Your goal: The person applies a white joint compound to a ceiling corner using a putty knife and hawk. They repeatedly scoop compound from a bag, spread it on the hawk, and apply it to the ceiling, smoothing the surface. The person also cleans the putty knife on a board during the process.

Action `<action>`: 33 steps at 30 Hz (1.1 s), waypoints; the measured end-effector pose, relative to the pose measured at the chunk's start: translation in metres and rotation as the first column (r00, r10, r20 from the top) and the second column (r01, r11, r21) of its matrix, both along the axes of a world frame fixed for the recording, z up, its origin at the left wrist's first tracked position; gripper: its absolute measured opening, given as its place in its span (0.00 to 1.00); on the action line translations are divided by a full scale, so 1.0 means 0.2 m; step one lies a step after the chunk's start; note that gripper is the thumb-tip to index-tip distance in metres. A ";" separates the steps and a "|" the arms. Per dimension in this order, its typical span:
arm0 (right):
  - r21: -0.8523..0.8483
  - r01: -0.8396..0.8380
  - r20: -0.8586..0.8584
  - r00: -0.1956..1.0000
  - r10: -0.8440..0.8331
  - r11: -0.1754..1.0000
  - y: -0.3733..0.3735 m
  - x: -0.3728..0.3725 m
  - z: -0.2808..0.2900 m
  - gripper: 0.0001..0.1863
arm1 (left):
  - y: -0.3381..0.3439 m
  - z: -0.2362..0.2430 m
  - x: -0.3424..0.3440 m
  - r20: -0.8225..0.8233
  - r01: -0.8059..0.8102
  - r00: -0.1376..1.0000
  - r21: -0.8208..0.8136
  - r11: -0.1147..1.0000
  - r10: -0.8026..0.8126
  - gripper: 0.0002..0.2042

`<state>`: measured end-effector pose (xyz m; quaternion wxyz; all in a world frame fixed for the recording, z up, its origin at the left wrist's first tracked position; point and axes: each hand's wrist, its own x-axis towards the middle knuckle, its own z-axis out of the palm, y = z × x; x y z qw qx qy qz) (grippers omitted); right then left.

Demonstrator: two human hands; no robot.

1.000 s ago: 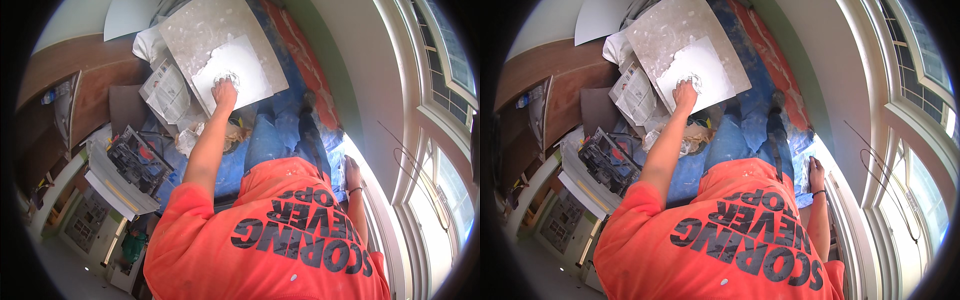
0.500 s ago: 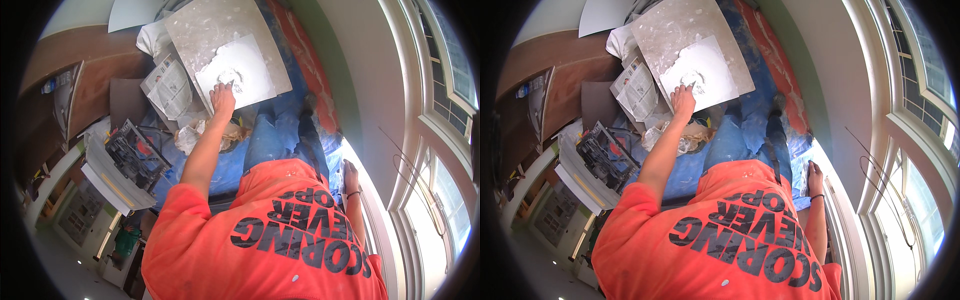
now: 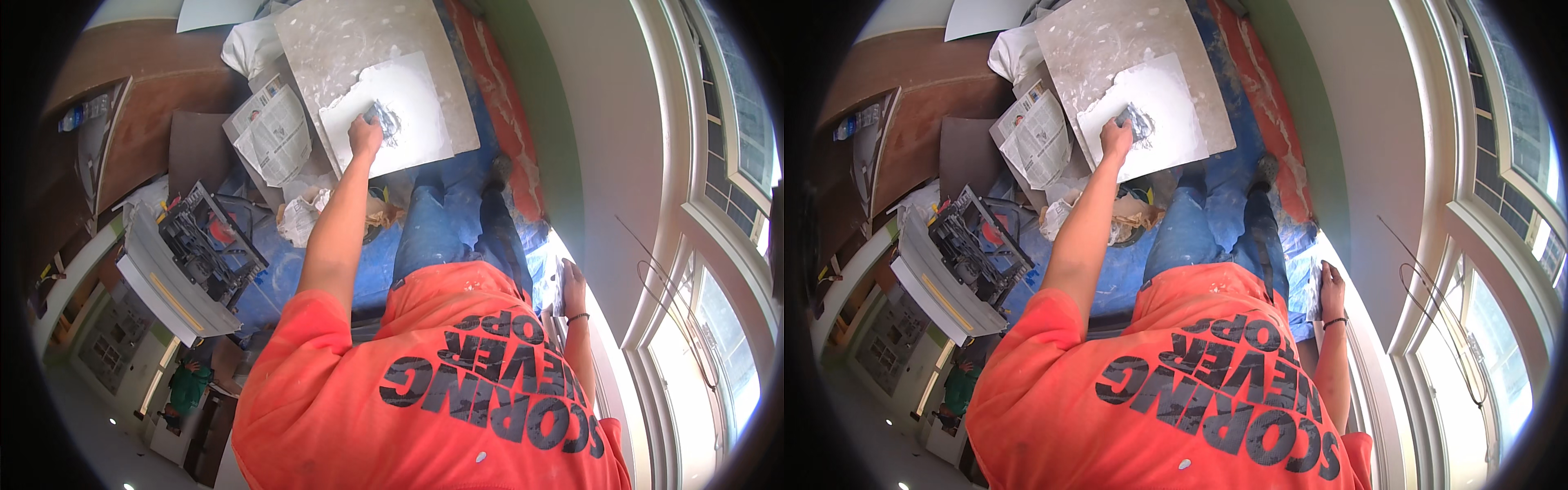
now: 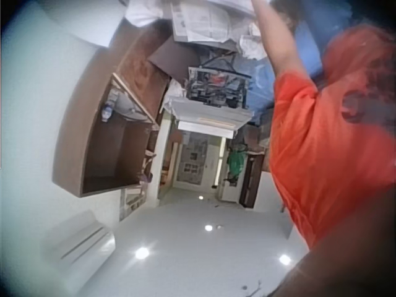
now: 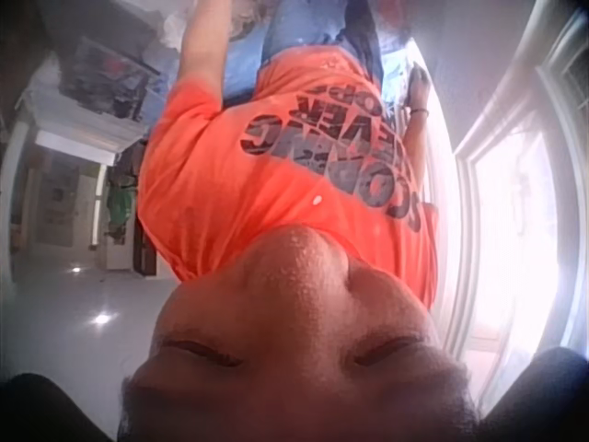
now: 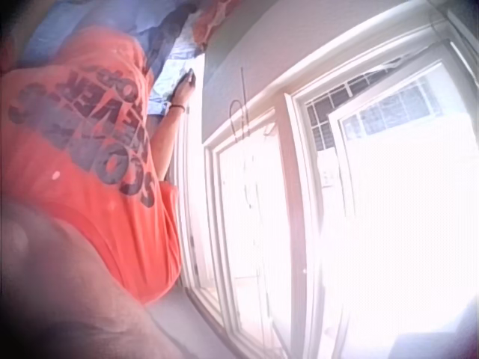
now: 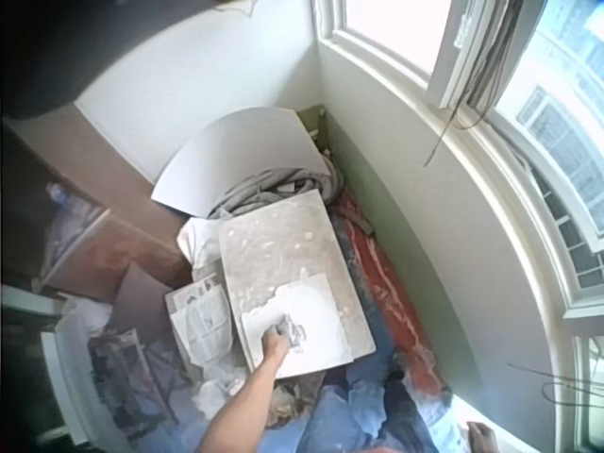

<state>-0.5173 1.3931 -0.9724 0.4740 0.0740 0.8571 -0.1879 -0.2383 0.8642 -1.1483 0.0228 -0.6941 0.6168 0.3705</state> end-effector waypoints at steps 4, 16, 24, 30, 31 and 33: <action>-0.034 -0.043 -0.039 0.998 0.042 0.999 -0.03 0.02 0.00 0.26 | -0.05 0.03 0.08 0.106 0.091 0.990 -0.002 0.996 -0.090 0.24; -0.077 -0.095 -0.070 0.994 0.089 0.993 -0.07 0.09 0.01 0.26 | -0.06 0.11 0.13 -0.040 -0.049 0.998 -0.104 0.993 0.045 0.20; -0.037 -0.055 -0.038 0.998 0.054 0.998 -0.01 0.13 -0.04 0.25 | 0.04 -0.10 0.11 -0.130 -0.438 0.874 0.211 0.874 0.469 0.14; -0.024 -0.059 -0.056 0.997 0.058 0.998 0.05 0.14 -0.03 0.26 | -0.04 0.00 -0.04 0.131 -0.173 0.979 0.147 0.974 0.154 0.15; -0.037 -0.044 -0.053 0.998 0.042 0.998 0.06 0.14 -0.03 0.26 | -0.04 0.02 -0.07 0.165 -0.074 0.985 0.109 0.991 0.055 0.15; -0.032 -0.009 -0.031 0.999 0.008 0.999 0.09 0.14 -0.05 0.26 | -0.04 0.05 -0.12 0.210 0.088 0.973 0.068 0.994 -0.101 0.15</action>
